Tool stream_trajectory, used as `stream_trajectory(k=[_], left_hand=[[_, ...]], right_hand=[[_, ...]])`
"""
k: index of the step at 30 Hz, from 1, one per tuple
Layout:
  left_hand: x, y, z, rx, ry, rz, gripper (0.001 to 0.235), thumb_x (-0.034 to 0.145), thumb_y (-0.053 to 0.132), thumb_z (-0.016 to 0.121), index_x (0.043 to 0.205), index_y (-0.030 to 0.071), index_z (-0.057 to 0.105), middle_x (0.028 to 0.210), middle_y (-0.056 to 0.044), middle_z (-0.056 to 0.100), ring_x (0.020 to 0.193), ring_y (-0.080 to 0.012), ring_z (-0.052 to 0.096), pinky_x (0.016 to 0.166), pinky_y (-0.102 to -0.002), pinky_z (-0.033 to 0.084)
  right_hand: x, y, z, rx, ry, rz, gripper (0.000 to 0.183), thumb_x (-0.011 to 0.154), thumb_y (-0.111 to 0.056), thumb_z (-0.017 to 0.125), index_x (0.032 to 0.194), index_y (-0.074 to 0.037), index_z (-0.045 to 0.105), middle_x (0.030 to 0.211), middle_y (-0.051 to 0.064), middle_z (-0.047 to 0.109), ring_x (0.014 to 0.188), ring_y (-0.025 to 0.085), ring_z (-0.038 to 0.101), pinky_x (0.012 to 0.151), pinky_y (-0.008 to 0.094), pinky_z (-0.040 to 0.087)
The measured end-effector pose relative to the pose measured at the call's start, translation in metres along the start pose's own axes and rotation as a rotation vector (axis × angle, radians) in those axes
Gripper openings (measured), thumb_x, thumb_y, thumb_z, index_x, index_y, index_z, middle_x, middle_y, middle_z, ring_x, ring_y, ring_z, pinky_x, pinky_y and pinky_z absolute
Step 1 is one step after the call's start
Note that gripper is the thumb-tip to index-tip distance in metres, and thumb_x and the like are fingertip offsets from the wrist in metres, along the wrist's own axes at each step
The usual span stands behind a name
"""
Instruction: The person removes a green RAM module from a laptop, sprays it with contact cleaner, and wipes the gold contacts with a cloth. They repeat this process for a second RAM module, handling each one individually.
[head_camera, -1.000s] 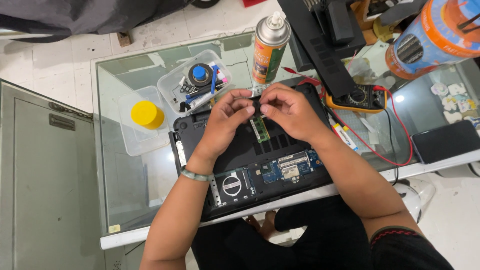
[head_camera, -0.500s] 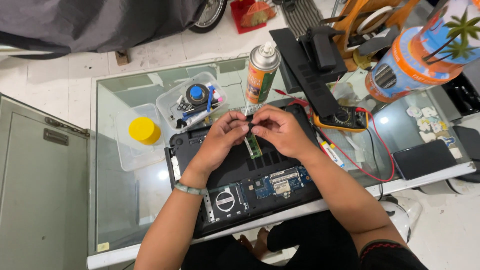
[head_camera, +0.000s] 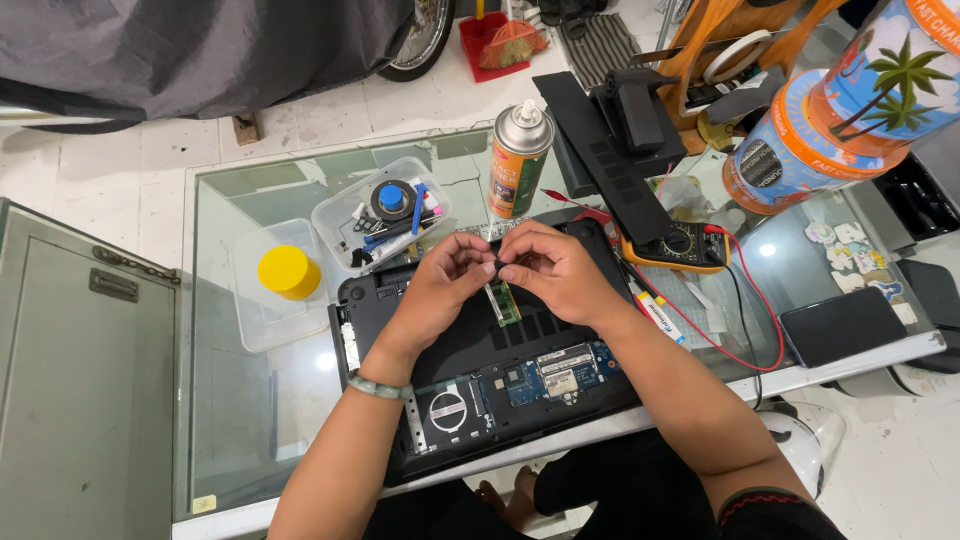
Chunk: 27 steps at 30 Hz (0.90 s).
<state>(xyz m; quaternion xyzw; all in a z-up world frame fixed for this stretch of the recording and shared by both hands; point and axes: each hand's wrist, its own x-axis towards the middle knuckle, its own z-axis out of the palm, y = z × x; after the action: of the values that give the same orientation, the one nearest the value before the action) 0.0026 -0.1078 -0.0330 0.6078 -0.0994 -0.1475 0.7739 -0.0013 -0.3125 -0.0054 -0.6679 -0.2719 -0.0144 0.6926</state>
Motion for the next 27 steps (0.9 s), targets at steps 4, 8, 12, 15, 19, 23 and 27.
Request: stream_trajectory(k=[4,8,12,15,19,23,27], left_hand=[[-0.008,0.018,0.008,0.134,0.042,0.050,0.029,0.095,0.012,0.074,0.120,0.005,0.062,0.105,-0.008,0.071,0.087,-0.0096,0.063,0.075,-0.025,0.050],[-0.021,0.050,0.013,0.943,0.051,0.250,0.025,0.095,0.005,0.063,0.120,0.006,0.065,0.113,-0.014,0.068,0.102,-0.0324,0.068,0.083,-0.041,0.055],[-0.034,0.061,0.019,1.374,-0.098,0.185,0.038,0.096,0.034,0.067,0.125,0.009,0.067,0.122,-0.008,0.061,0.116,-0.0288,0.057,0.094,-0.043,0.048],[-0.033,0.061,0.024,1.396,-0.156,0.094,0.069,0.091,0.054,0.073,0.134,0.001,0.061,0.131,-0.015,0.055,0.123,-0.0338,0.053,0.097,-0.045,0.046],[-0.033,0.064,0.031,1.457,-0.182,0.061,0.093,0.082,0.066,0.077,0.142,-0.002,0.055,0.137,-0.016,0.051,0.128,-0.0335,0.048,0.100,-0.045,0.043],[-0.029,0.052,0.028,1.480,-0.234,-0.033,0.089,0.083,0.058,0.081,0.141,-0.004,0.054,0.138,-0.017,0.046,0.131,-0.0350,0.043,0.103,-0.044,0.040],[-0.023,0.040,0.019,1.399,-0.252,-0.075,0.082,0.084,0.054,0.081,0.140,0.000,0.055,0.136,-0.015,0.048,0.131,-0.0348,0.046,0.105,-0.048,0.039]], right_hand=[[-0.003,0.006,-0.003,-0.002,0.065,0.078,0.013,0.093,-0.001,0.076,0.098,0.006,0.068,0.106,0.016,0.067,0.089,0.015,0.067,0.076,0.029,0.061],[-0.006,0.022,-0.013,0.120,0.182,0.179,0.015,0.097,-0.003,0.073,0.103,0.005,0.062,0.113,0.015,0.067,0.094,0.013,0.067,0.080,0.028,0.062],[-0.006,0.030,-0.022,0.121,0.221,0.218,0.017,0.098,-0.003,0.073,0.106,0.004,0.060,0.109,0.015,0.067,0.090,0.016,0.072,0.079,0.030,0.065],[-0.001,0.010,-0.015,0.096,0.252,0.182,0.023,0.095,0.000,0.075,0.114,0.006,0.062,0.098,0.015,0.067,0.083,0.019,0.074,0.077,0.032,0.066],[-0.001,0.017,-0.019,0.107,0.267,0.183,0.017,0.096,0.001,0.074,0.109,0.005,0.064,0.093,0.015,0.068,0.081,0.020,0.075,0.077,0.031,0.066],[-0.002,0.021,-0.018,0.076,0.256,0.204,0.015,0.095,0.002,0.074,0.108,0.005,0.067,0.091,0.014,0.069,0.080,0.018,0.075,0.076,0.030,0.065],[-0.002,0.019,-0.017,0.048,0.252,0.266,0.017,0.093,0.003,0.075,0.109,0.004,0.069,0.092,0.012,0.069,0.082,0.018,0.075,0.078,0.030,0.065]])
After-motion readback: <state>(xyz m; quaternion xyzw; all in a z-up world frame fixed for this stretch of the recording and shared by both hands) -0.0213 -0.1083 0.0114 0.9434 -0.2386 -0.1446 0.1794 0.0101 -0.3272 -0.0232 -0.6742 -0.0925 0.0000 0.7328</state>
